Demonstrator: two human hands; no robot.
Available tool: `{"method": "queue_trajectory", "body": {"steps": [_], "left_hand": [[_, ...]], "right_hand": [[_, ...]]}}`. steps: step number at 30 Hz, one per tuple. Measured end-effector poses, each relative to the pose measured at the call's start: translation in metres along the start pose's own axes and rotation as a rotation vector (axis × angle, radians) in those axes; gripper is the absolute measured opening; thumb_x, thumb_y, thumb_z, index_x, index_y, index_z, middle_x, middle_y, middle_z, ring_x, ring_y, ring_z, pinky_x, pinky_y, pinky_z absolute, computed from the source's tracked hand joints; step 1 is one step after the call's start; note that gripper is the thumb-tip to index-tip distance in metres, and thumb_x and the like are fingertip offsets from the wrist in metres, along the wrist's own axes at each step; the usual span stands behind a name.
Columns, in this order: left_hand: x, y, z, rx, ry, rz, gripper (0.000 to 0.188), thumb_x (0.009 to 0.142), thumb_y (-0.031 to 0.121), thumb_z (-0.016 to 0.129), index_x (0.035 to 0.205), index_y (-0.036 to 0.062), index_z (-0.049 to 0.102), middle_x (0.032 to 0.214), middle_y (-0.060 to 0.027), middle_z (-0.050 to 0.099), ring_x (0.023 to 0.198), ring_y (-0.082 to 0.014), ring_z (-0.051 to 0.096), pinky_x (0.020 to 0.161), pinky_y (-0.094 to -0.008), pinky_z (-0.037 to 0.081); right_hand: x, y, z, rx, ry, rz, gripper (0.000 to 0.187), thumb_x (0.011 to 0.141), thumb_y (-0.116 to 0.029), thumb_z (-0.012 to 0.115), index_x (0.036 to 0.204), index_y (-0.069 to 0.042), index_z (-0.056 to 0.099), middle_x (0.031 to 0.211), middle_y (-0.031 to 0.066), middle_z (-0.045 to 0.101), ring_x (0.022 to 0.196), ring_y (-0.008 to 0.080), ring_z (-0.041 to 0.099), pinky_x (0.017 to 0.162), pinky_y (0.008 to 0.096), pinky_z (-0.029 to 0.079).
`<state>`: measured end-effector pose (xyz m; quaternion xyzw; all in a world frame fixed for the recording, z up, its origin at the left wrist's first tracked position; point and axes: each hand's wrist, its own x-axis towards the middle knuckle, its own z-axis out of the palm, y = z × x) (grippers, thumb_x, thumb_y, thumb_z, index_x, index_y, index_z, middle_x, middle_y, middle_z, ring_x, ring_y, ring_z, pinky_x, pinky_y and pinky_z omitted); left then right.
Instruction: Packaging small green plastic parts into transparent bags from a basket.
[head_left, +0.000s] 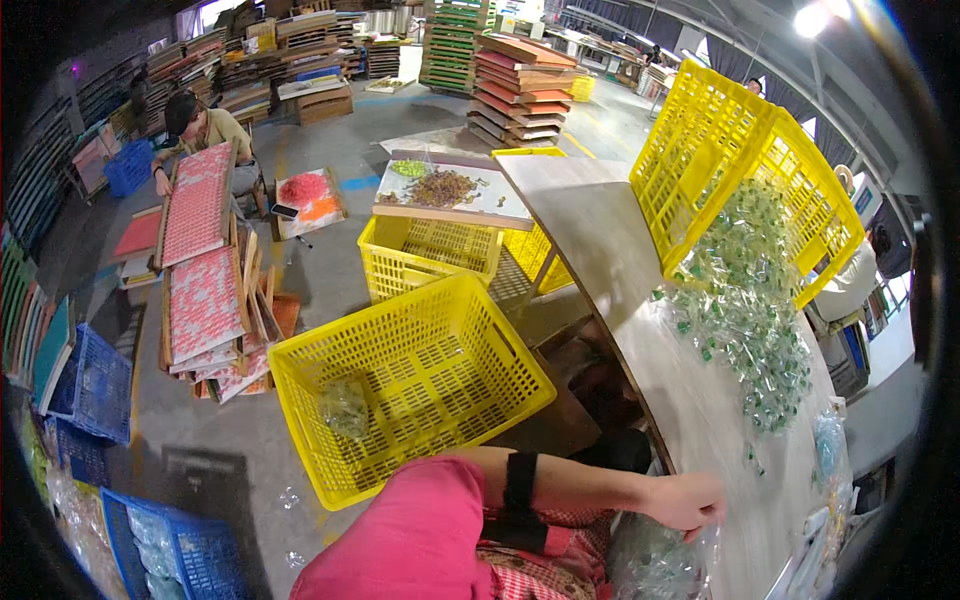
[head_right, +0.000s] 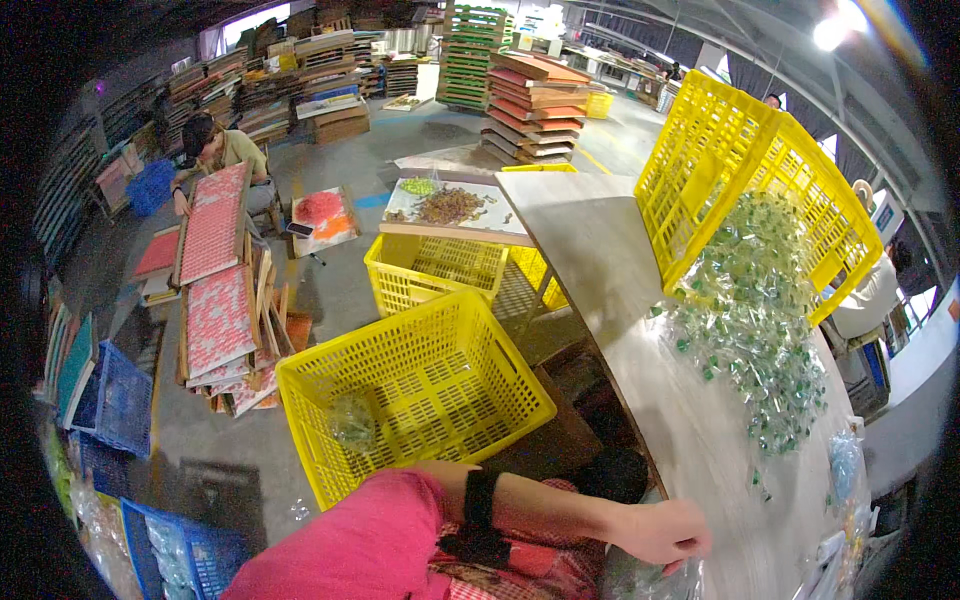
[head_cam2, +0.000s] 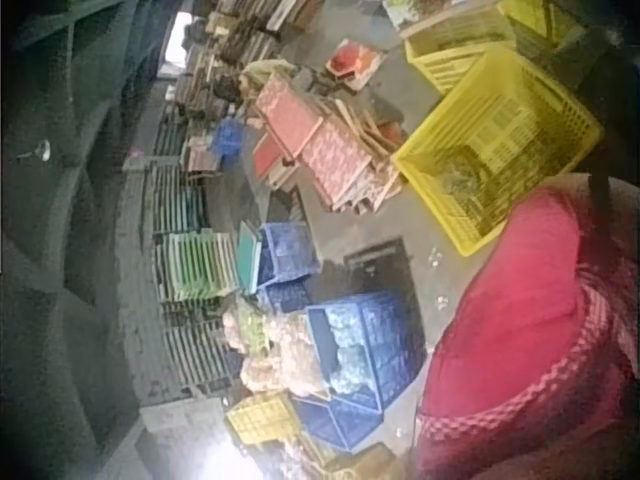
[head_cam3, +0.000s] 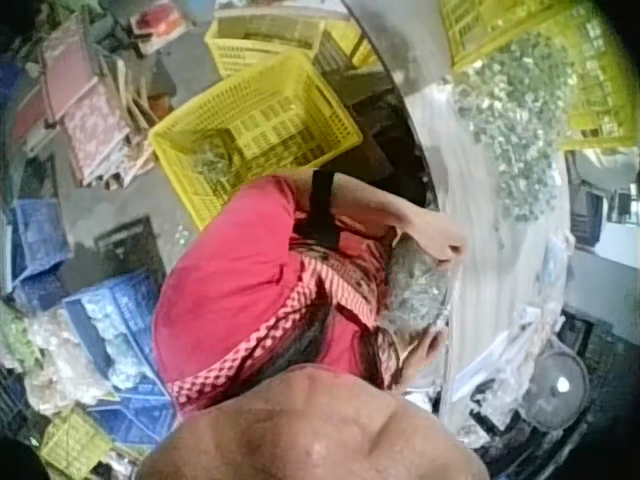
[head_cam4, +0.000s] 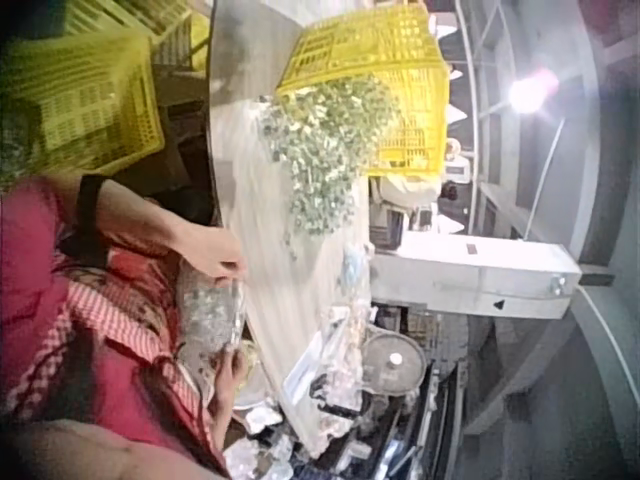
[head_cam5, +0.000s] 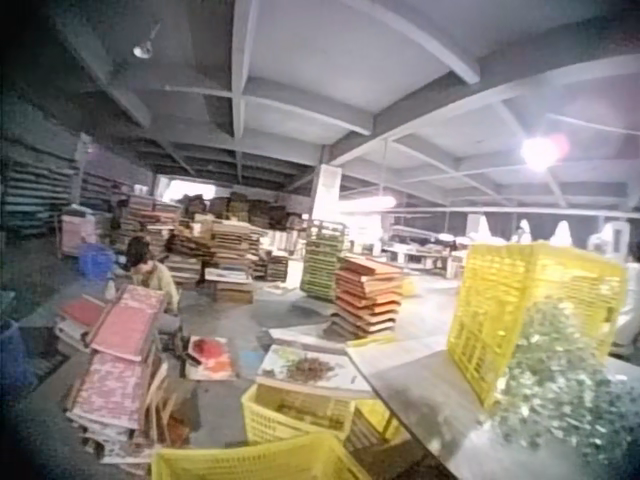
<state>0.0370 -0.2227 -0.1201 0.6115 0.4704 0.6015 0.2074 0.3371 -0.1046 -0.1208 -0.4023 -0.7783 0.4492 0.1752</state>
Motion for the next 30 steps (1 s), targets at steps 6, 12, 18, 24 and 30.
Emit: {"method": "queue_trajectory", "body": {"steps": [6, 12, 18, 24, 30], "left_hand": [[0.002, 0.063, -0.052, -0.033, -0.205, -0.125, 0.017, 0.078, 0.012, 0.054, 0.064, 0.0032, 0.057, 0.051, -0.0077, 0.058, 0.056, -0.0248, 0.061, 0.055, -0.036, 0.048], [-0.024, 0.115, -0.084, 0.359, 0.215, 0.212, 0.011, 0.076, 0.008, 0.057, 0.083, 0.0082, 0.065, 0.066, -0.0165, 0.06, 0.062, -0.0356, 0.059, 0.057, -0.0406, 0.048], [-0.073, 0.132, -0.102, 0.424, 0.152, -0.171, 0.018, 0.08, 0.004, 0.058, 0.093, 0.0088, 0.069, 0.063, -0.0161, 0.059, 0.06, -0.0323, 0.061, 0.057, -0.0371, 0.049], [-0.066, 0.135, -0.103, 0.299, 0.174, -0.325, 0.025, 0.08, 0.0, 0.057, 0.101, 0.0048, 0.07, 0.074, -0.0103, 0.066, 0.059, -0.019, 0.065, 0.057, -0.0275, 0.049], [-0.102, 0.126, -0.139, 0.009, 0.125, -0.671, 0.043, 0.077, 0.009, 0.07, 0.119, 0.0023, 0.065, 0.077, -0.0071, 0.067, 0.072, -0.0125, 0.065, 0.064, -0.0284, 0.049]], "right_hand": [[0.035, -0.044, -0.051, -0.769, -0.151, -0.679, 0.019, 0.092, -0.005, 0.061, 0.11, 0.0, 0.063, 0.068, 0.0045, 0.054, 0.055, 0.0121, 0.047, 0.051, 0.0267, 0.039], [0.053, -0.108, -0.023, -0.559, 0.243, -0.762, 0.015, 0.09, -0.002, 0.057, 0.102, 0.003, 0.066, 0.087, 0.0198, 0.063, 0.068, 0.0262, 0.056, 0.063, 0.0362, 0.047], [0.077, -0.105, 0.001, -0.448, -0.071, -0.815, 0.014, 0.089, -0.005, 0.062, 0.098, 0.002, 0.07, 0.088, 0.0155, 0.068, 0.074, 0.0284, 0.063, 0.071, 0.0383, 0.051], [0.152, -0.063, 0.047, 0.469, -0.241, -0.738, 0.064, 0.086, -0.01, 0.059, 0.145, -0.009, 0.033, 0.146, 0.0208, 0.038, 0.127, 0.0336, 0.046, 0.106, 0.0473, 0.039], [0.163, -0.085, 0.129, 0.353, -0.787, -0.523, 0.104, 0.068, -0.066, 0.072, 0.144, -0.003, 0.037, 0.148, 0.0188, 0.038, 0.139, 0.0327, 0.032, 0.111, 0.0457, 0.029]]}}
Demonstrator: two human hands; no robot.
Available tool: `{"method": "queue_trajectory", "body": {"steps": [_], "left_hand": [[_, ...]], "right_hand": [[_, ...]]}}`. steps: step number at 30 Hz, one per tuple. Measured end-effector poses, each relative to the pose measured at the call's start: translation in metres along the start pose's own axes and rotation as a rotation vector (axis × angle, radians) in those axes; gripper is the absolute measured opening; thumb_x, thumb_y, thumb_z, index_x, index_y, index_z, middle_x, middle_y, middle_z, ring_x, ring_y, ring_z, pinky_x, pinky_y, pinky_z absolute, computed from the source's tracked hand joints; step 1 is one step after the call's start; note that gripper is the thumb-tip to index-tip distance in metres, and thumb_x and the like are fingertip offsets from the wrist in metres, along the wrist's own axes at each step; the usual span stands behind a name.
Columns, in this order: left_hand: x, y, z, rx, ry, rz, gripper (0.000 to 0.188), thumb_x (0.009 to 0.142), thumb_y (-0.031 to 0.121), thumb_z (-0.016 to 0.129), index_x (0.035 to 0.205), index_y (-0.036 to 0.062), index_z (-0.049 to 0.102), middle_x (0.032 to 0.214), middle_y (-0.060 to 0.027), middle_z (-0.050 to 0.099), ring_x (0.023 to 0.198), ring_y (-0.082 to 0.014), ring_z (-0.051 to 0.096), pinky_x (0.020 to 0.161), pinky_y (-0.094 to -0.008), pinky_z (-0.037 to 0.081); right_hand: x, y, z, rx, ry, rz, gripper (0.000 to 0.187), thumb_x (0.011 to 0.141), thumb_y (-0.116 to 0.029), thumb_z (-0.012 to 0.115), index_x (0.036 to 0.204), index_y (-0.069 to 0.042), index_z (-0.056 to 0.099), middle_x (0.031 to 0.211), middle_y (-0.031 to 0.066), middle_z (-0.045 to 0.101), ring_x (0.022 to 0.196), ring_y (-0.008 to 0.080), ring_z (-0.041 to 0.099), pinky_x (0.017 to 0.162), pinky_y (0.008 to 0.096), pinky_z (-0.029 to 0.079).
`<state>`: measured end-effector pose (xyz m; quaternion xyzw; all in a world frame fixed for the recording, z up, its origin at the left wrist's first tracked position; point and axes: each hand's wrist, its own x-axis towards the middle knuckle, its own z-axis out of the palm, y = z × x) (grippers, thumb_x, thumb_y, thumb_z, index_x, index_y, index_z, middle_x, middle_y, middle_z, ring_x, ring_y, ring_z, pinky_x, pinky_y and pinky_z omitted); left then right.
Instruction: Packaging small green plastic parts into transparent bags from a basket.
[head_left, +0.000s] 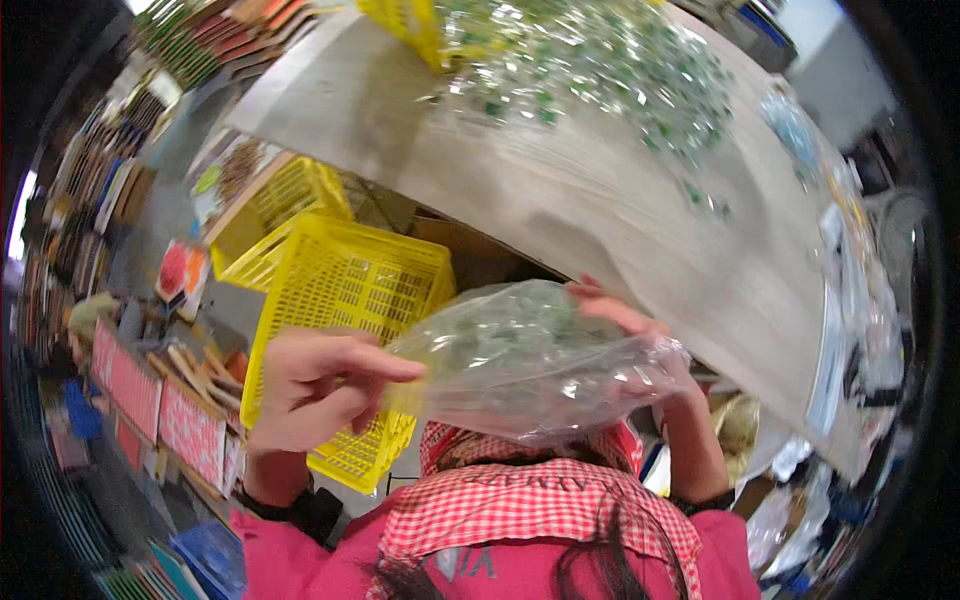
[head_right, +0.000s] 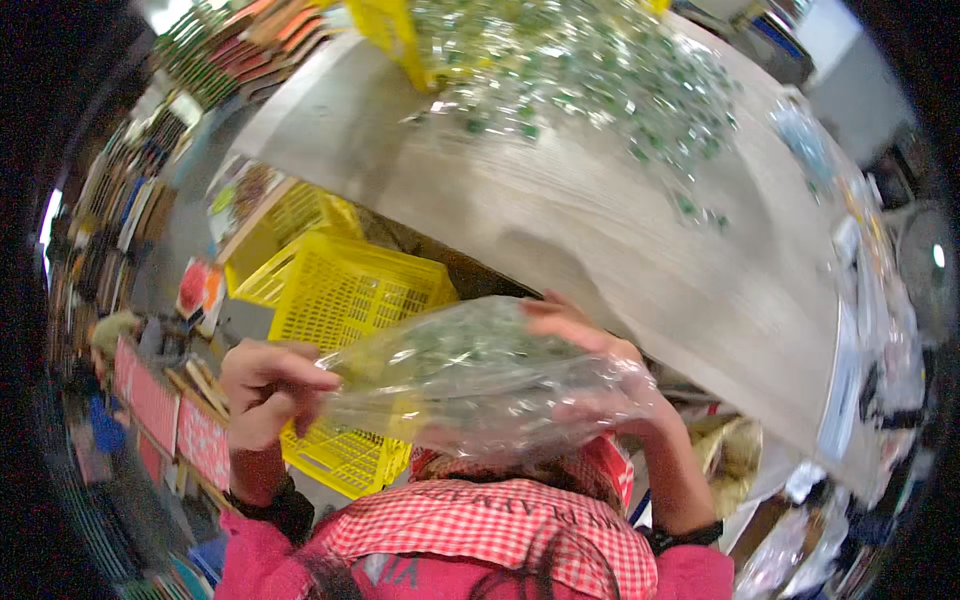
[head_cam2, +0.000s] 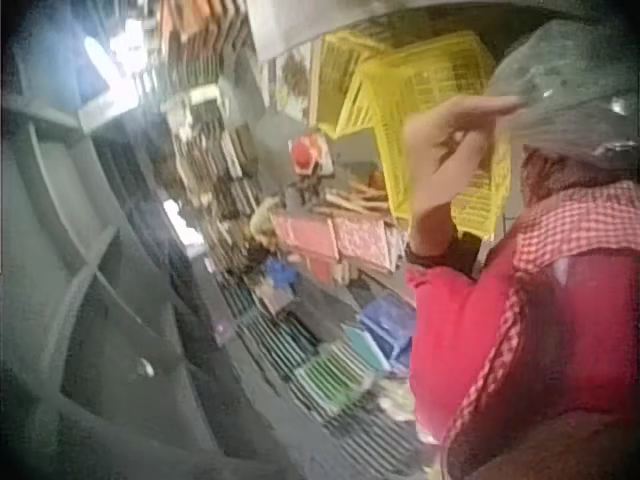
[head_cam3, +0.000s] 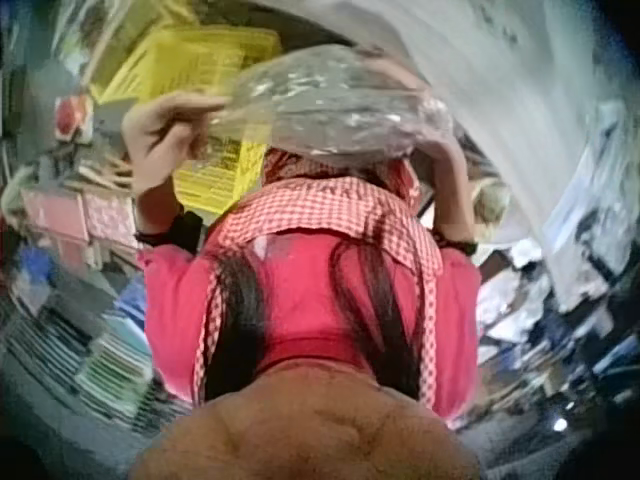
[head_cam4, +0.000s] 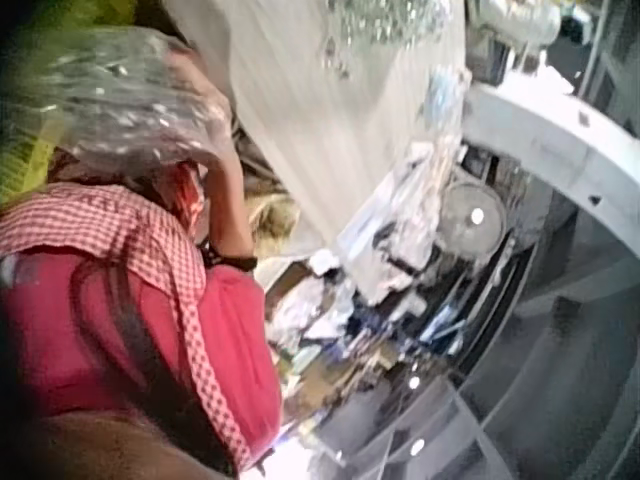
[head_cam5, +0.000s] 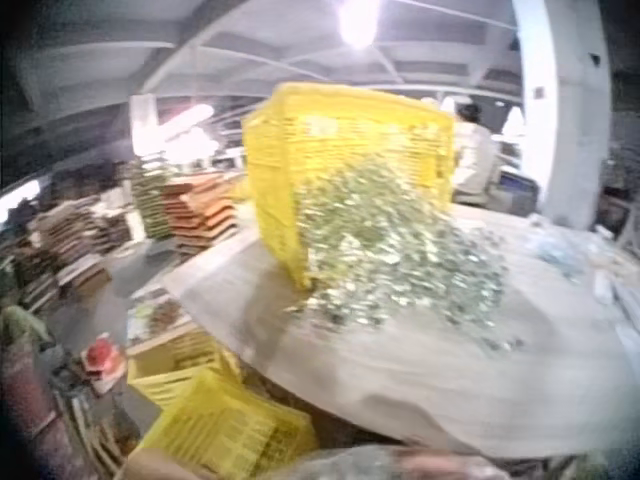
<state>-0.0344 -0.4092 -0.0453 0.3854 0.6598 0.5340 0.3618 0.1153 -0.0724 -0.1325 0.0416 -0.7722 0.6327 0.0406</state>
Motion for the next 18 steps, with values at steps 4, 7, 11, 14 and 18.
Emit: {"method": "queue_trajectory", "body": {"steps": [4, 7, 11, 14, 18], "left_hand": [[0.018, -0.05, 0.017, -0.063, 0.192, 0.314, 0.096, 0.068, 0.031, 0.083, 0.144, 0.0005, 0.035, 0.115, -0.0179, 0.059, 0.113, -0.0295, 0.053, 0.099, -0.0406, 0.038], [0.039, -0.058, 0.041, 0.203, 0.18, 0.289, 0.103, 0.071, 0.047, 0.079, 0.148, 0.0006, 0.029, 0.139, -0.0222, 0.044, 0.135, -0.0352, 0.034, 0.112, -0.0468, 0.023], [0.081, -0.056, 0.074, 0.13, 0.203, 0.154, 0.073, 0.093, 0.057, 0.048, 0.14, 0.0007, 0.044, 0.149, -0.0223, 0.036, 0.144, -0.0359, 0.021, 0.115, -0.0486, 0.015], [0.103, -0.05, 0.092, -0.332, 0.178, 0.169, 0.055, 0.102, 0.043, 0.03, 0.126, 0.001, 0.057, 0.146, -0.0233, 0.04, 0.144, -0.0363, 0.02, 0.116, -0.0475, 0.015], [0.108, -0.126, 0.104, -1.193, -0.22, 0.411, 0.041, 0.102, 0.033, 0.034, 0.091, 0.0061, 0.063, 0.102, -0.011, 0.062, 0.107, -0.0291, 0.056, 0.109, -0.0461, 0.026]], "right_hand": [[-0.006, 0.007, -0.005, 0.165, -0.057, -0.099, 0.057, 0.095, -0.051, 0.045, 0.125, -0.004, 0.052, 0.142, 0.0209, 0.045, 0.137, 0.0371, 0.034, 0.11, 0.05, 0.028], [0.006, -0.007, 0.018, 0.404, 0.06, -0.222, 0.041, 0.102, -0.041, 0.034, 0.109, -0.005, 0.054, 0.14, 0.0234, 0.046, 0.136, 0.0392, 0.035, 0.11, 0.0502, 0.028], [0.016, -0.017, 0.04, 1.037, 0.128, -0.08, 0.036, 0.104, -0.037, 0.028, 0.096, -0.009, 0.049, 0.132, 0.0236, 0.051, 0.129, 0.0362, 0.043, 0.108, 0.0456, 0.031], [0.023, 0.02, 0.046, 1.323, 0.069, -0.104, 0.035, 0.104, -0.037, 0.027, 0.094, -0.012, 0.048, 0.108, 0.015, 0.06, 0.112, 0.0308, 0.054, 0.097, 0.0412, 0.039], [0.024, 0.04, 0.051, 1.576, -0.07, -0.055, 0.039, 0.103, -0.041, 0.035, 0.089, -0.008, 0.049, 0.074, 0.0039, 0.056, 0.073, 0.0216, 0.052, 0.078, 0.0382, 0.042]]}}
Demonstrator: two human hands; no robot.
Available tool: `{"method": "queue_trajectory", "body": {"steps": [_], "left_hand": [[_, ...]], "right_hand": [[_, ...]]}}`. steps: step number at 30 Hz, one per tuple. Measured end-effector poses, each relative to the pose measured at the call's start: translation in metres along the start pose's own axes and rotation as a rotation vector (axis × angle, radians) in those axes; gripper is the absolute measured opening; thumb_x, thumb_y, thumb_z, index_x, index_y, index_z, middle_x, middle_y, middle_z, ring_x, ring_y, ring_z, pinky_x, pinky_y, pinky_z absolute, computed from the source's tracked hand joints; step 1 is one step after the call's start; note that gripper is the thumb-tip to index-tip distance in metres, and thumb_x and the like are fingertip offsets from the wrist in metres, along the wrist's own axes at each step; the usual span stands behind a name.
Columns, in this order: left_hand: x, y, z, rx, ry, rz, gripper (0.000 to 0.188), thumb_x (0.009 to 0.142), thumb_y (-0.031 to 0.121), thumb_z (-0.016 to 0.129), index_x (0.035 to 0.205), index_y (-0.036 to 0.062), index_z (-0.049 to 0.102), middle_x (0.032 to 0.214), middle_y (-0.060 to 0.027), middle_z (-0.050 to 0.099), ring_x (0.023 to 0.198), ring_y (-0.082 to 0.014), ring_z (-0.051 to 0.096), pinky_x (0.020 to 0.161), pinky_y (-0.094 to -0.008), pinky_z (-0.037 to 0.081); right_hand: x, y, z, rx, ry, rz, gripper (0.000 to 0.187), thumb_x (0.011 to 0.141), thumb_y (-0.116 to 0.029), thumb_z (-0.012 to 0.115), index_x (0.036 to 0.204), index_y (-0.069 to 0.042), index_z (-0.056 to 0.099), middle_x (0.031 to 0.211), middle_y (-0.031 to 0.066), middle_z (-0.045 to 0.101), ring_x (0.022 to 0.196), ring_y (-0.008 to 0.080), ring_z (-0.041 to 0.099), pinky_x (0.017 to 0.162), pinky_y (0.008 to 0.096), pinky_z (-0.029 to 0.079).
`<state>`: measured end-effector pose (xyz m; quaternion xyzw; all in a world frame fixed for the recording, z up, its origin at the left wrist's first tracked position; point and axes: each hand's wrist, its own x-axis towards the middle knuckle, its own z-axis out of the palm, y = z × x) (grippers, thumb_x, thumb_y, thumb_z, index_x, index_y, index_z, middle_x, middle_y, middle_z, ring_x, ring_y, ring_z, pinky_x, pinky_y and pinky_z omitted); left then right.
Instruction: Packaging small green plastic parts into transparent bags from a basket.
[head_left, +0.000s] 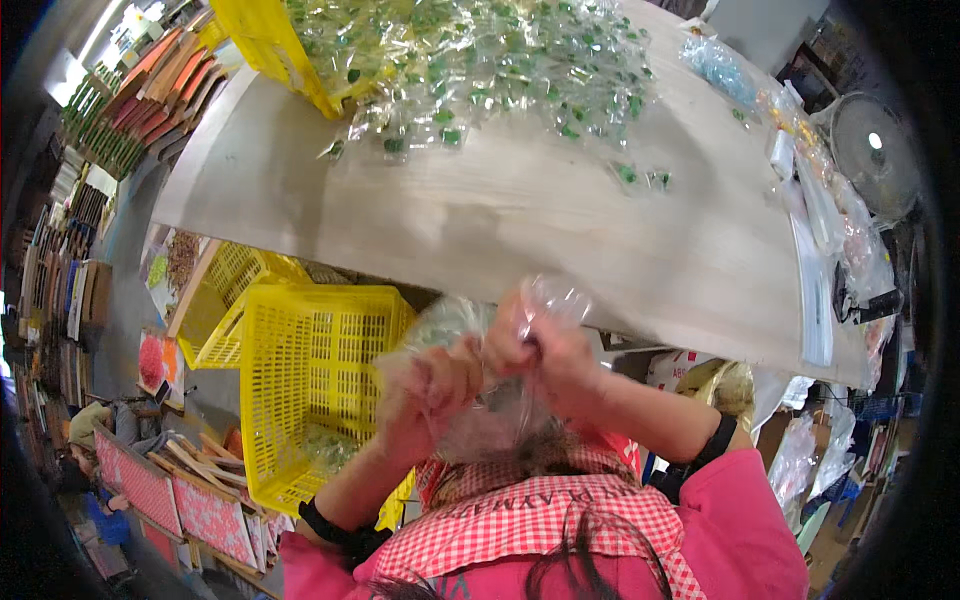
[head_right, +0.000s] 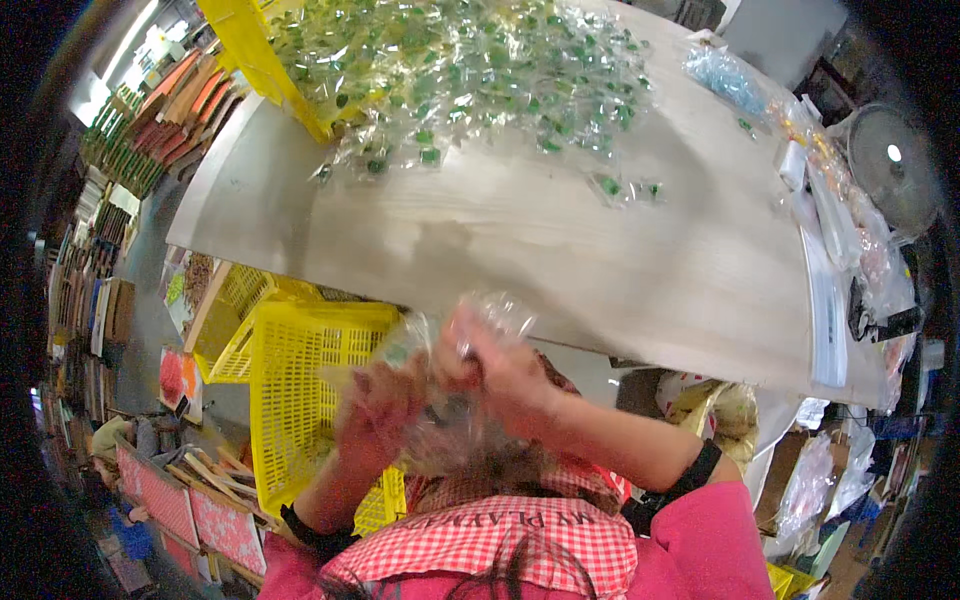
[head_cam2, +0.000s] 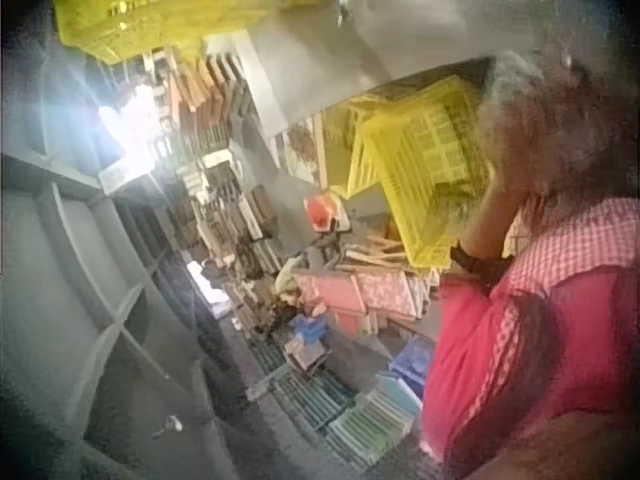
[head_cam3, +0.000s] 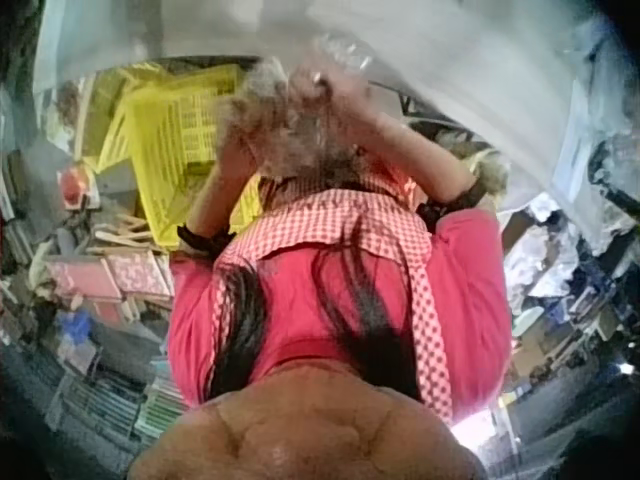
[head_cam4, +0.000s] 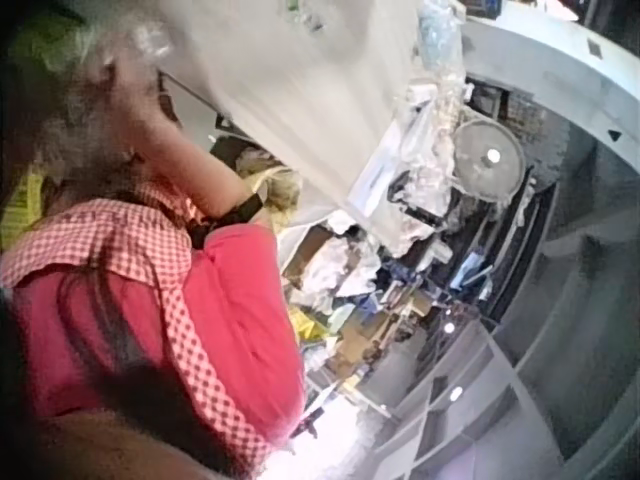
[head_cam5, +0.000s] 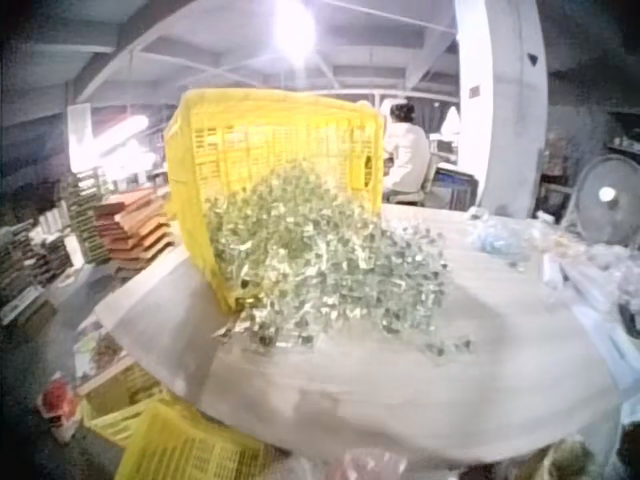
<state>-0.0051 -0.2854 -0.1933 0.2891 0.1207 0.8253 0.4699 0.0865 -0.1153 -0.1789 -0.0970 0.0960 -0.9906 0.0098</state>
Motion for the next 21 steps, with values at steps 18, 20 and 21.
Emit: {"method": "queue_trajectory", "body": {"steps": [18, 20, 21], "left_hand": [[-0.034, -0.021, -0.025, 2.0, -0.065, 0.149, 0.037, 0.058, 0.037, 0.071, 0.083, 0.0116, 0.063, 0.087, 0.0, 0.062, 0.078, -0.0211, 0.056, 0.088, -0.0475, 0.036], [-0.03, -0.027, -0.031, 2.028, -0.061, 0.129, 0.035, 0.058, 0.033, 0.071, 0.085, 0.0118, 0.064, 0.088, 0.0008, 0.063, 0.076, -0.0198, 0.056, 0.083, -0.0447, 0.037], [-0.029, -0.029, -0.034, 2.003, -0.052, 0.12, 0.034, 0.058, 0.032, 0.071, 0.085, 0.012, 0.064, 0.089, 0.0009, 0.063, 0.076, -0.0196, 0.057, 0.082, -0.0437, 0.038]], "right_hand": [[-0.019, 0.018, -0.022, -1.919, -0.196, -0.36, 0.05, 0.07, -0.014, 0.073, 0.116, -0.004, 0.057, 0.09, 0.0158, 0.059, 0.081, 0.0342, 0.061, 0.071, 0.0401, 0.051], [-0.02, 0.016, -0.034, -1.957, -0.172, -0.343, 0.049, 0.07, -0.014, 0.073, 0.115, -0.004, 0.057, 0.091, 0.0158, 0.06, 0.081, 0.034, 0.062, 0.072, 0.0399, 0.052], [-0.02, 0.016, -0.04, -1.993, -0.143, -0.329, 0.048, 0.071, -0.015, 0.073, 0.114, -0.003, 0.058, 0.091, 0.0157, 0.06, 0.082, 0.0338, 0.062, 0.073, 0.0397, 0.052]]}}
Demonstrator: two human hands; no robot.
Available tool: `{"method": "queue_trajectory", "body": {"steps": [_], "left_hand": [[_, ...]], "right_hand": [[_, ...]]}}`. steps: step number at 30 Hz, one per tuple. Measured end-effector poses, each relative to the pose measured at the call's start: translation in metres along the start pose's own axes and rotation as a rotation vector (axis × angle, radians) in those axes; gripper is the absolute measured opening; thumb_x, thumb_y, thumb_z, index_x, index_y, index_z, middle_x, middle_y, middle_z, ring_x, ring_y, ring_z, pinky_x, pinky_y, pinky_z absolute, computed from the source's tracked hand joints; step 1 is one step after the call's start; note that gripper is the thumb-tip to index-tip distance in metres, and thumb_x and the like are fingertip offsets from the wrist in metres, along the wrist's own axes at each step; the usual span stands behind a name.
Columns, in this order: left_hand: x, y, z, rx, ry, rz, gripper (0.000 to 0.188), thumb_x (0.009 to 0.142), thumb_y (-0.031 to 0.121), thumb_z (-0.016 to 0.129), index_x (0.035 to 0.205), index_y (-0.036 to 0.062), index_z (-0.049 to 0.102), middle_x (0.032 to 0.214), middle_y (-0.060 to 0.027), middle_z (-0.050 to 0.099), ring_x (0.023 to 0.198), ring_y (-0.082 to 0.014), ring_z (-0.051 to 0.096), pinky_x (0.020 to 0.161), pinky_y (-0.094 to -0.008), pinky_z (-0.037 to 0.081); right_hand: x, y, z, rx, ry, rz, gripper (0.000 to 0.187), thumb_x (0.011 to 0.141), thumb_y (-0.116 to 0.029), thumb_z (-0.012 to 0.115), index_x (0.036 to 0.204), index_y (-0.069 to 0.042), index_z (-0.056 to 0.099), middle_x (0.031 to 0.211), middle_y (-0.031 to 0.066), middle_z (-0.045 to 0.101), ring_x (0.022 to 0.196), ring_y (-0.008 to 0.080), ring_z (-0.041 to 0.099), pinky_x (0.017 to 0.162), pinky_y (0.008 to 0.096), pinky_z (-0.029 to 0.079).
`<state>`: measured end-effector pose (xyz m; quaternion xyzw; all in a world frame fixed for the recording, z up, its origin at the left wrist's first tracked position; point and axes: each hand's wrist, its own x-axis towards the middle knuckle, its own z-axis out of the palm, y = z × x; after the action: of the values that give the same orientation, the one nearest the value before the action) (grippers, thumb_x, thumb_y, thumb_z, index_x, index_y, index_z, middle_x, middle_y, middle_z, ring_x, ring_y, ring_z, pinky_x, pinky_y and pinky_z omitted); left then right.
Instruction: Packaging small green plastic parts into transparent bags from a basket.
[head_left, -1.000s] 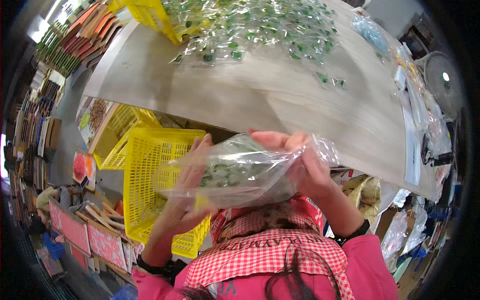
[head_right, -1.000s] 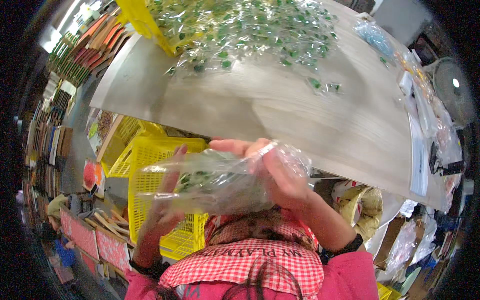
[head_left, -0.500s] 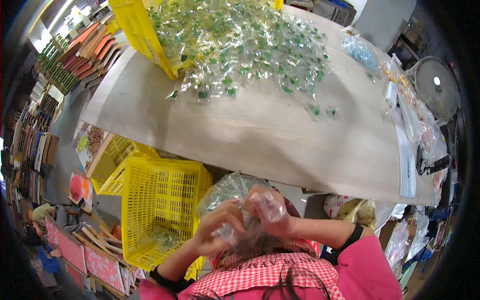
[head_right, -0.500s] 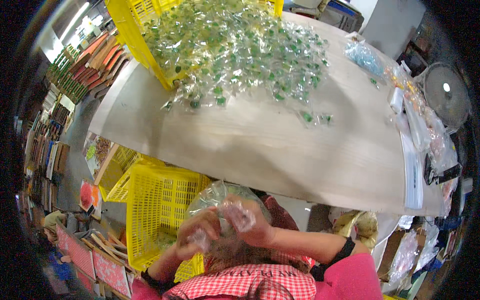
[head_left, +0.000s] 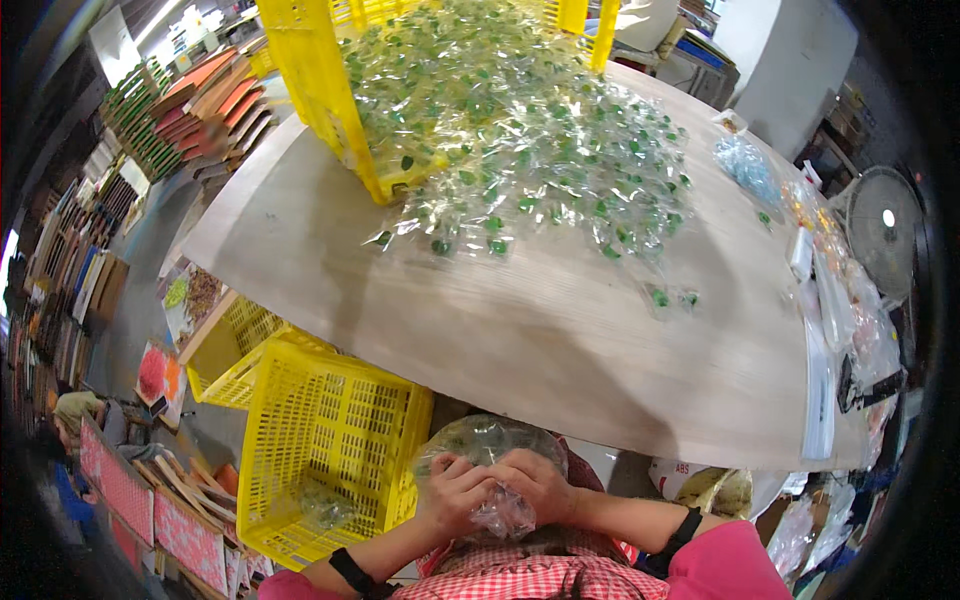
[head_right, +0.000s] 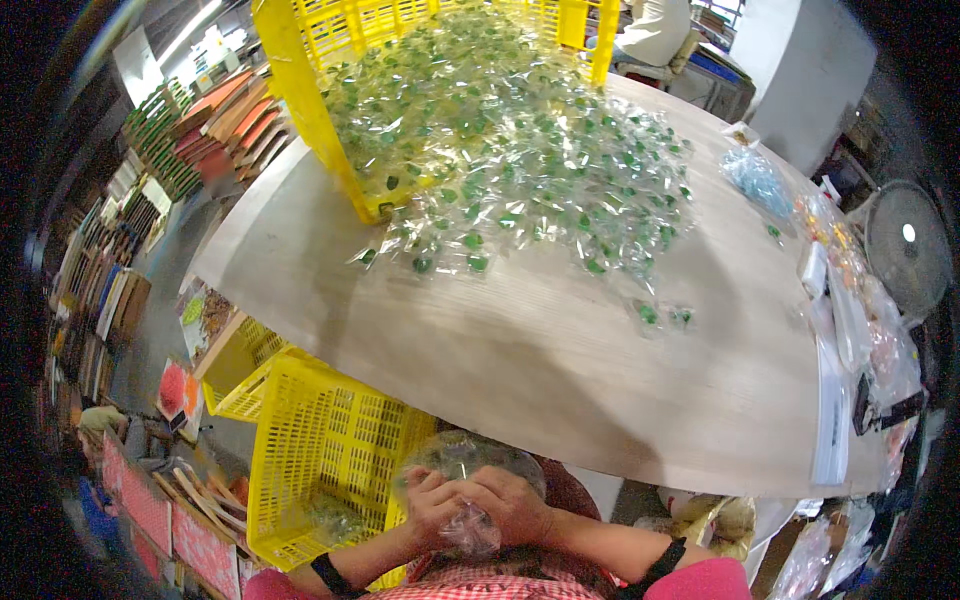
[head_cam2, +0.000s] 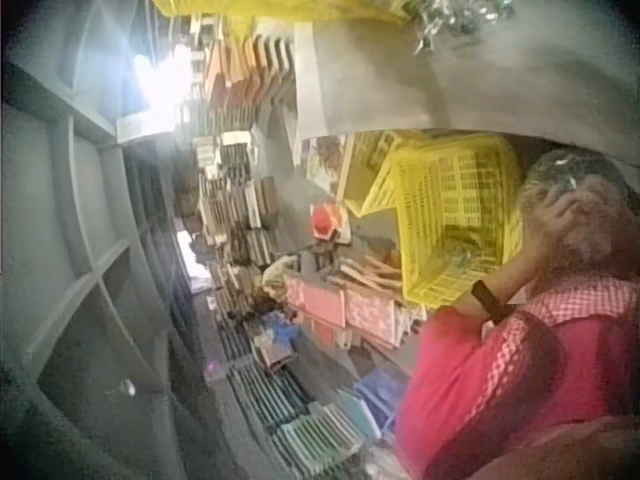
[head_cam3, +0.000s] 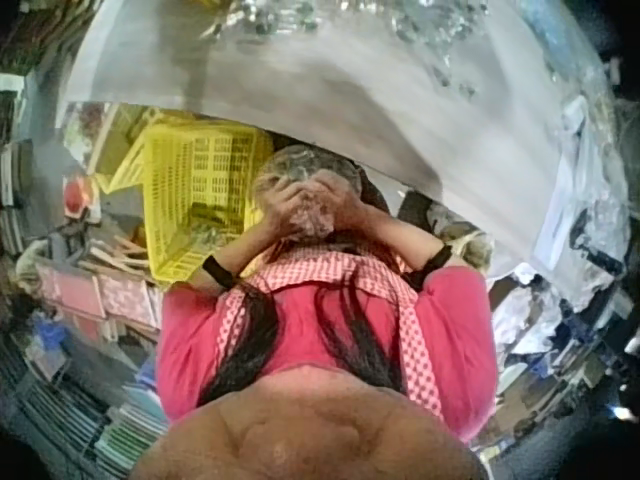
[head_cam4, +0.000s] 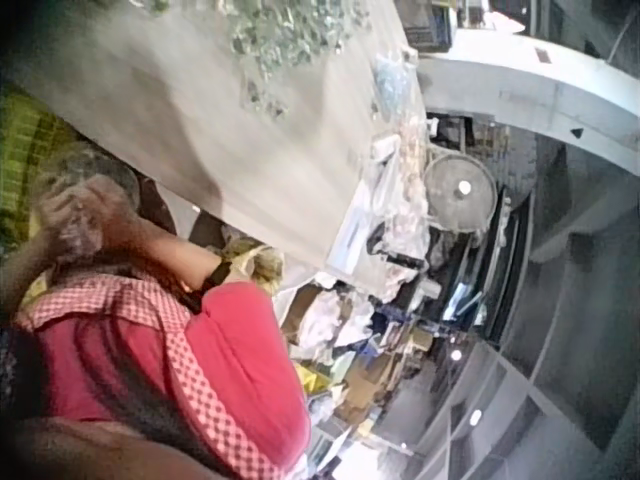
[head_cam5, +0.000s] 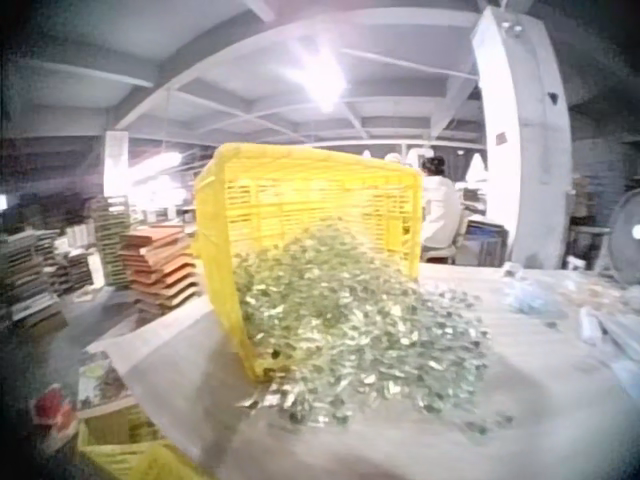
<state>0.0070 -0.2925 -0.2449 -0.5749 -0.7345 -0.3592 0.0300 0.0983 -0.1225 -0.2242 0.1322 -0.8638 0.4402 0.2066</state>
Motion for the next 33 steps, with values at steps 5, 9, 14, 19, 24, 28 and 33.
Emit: {"method": "queue_trajectory", "body": {"steps": [5, 9, 14, 19, 24, 28, 33], "left_hand": [[-0.01, -0.01, 0.021, 0.042, 0.079, -0.095, 0.028, 0.061, 0.028, 0.07, 0.083, 0.0128, 0.063, 0.089, 0.0001, 0.065, 0.078, -0.0198, 0.058, 0.078, -0.0409, 0.039], [-0.007, -0.018, 0.057, -0.133, 0.179, -0.099, 0.023, 0.066, 0.025, 0.069, 0.083, 0.012, 0.061, 0.091, -0.0032, 0.064, 0.084, -0.0243, 0.059, 0.08, -0.0444, 0.041], [0.001, -0.025, 0.053, -0.22, 0.15, -0.103, 0.024, 0.069, 0.023, 0.067, 0.089, 0.0107, 0.06, 0.09, -0.0066, 0.059, 0.091, -0.0302, 0.056, 0.085, -0.045, 0.041], [0.028, -0.016, 0.012, -0.817, 0.41, -0.293, 0.021, 0.088, 0.028, 0.058, 0.086, 0.0078, 0.052, 0.091, -0.0059, 0.055, 0.088, -0.0252, 0.054, 0.081, -0.0381, 0.044], [0.051, 0.031, -0.051, -1.799, 0.262, -0.36, 0.051, 0.101, 0.053, 0.032, 0.075, 0.0112, 0.044, 0.068, -0.0002, 0.043, 0.058, -0.009, 0.039, 0.052, -0.0242, 0.032], [0.059, 0.051, -0.068, -1.853, -0.2, -0.193, 0.068, 0.094, 0.069, 0.022, 0.055, 0.0149, 0.036, 0.051, 0.0041, 0.031, 0.043, -0.009, 0.029, 0.041, -0.0234, 0.023], [0.043, 0.059, -0.052, -1.576, -0.426, -0.182, 0.074, 0.088, 0.077, 0.018, 0.055, 0.0143, 0.04, 0.051, 0.0037, 0.033, 0.043, -0.008, 0.031, 0.039, -0.0239, 0.023]], "right_hand": [[-0.026, 0.038, 0.035, 0.062, 0.01, 0.084, 0.04, 0.072, -0.016, 0.071, 0.108, -0.003, 0.061, 0.095, 0.015, 0.063, 0.084, 0.0322, 0.064, 0.075, 0.0396, 0.053], [-0.047, 0.058, 0.037, -0.032, 0.083, 0.245, 0.028, 0.079, -0.016, 0.065, 0.104, -0.005, 0.063, 0.098, 0.0116, 0.065, 0.086, 0.0288, 0.065, 0.076, 0.0399, 0.053], [-0.03, 0.058, 0.034, -0.018, 0.213, 0.329, 0.027, 0.085, -0.026, 0.062, 0.101, -0.004, 0.06, 0.085, 0.0101, 0.059, 0.07, 0.0228, 0.055, 0.065, 0.034, 0.047], [0.011, 0.029, 0.001, 0.062, -0.027, 0.35, 0.021, 0.094, -0.023, 0.051, 0.098, -0.003, 0.055, 0.085, 0.0089, 0.057, 0.075, 0.0207, 0.054, 0.071, 0.0333, 0.045], [0.048, -0.011, -0.027, 1.177, 0.078, 0.966, 0.043, 0.103, -0.038, 0.038, 0.105, -0.001, 0.061, 0.095, 0.0053, 0.062, 0.093, 0.0183, 0.058, 0.085, 0.0341, 0.045], [0.041, -0.018, -0.055, 1.217, -0.056, 0.781, 0.038, 0.101, -0.037, 0.044, 0.105, -0.002, 0.058, 0.094, 0.006, 0.063, 0.088, 0.017, 0.061, 0.077, 0.0323, 0.05], [0.06, -0.069, -0.053, 0.814, -0.222, 0.747, 0.039, 0.089, -0.037, 0.064, 0.103, -0.001, 0.06, 0.084, 0.0063, 0.062, 0.08, 0.0125, 0.061, 0.071, 0.0293, 0.049]]}}
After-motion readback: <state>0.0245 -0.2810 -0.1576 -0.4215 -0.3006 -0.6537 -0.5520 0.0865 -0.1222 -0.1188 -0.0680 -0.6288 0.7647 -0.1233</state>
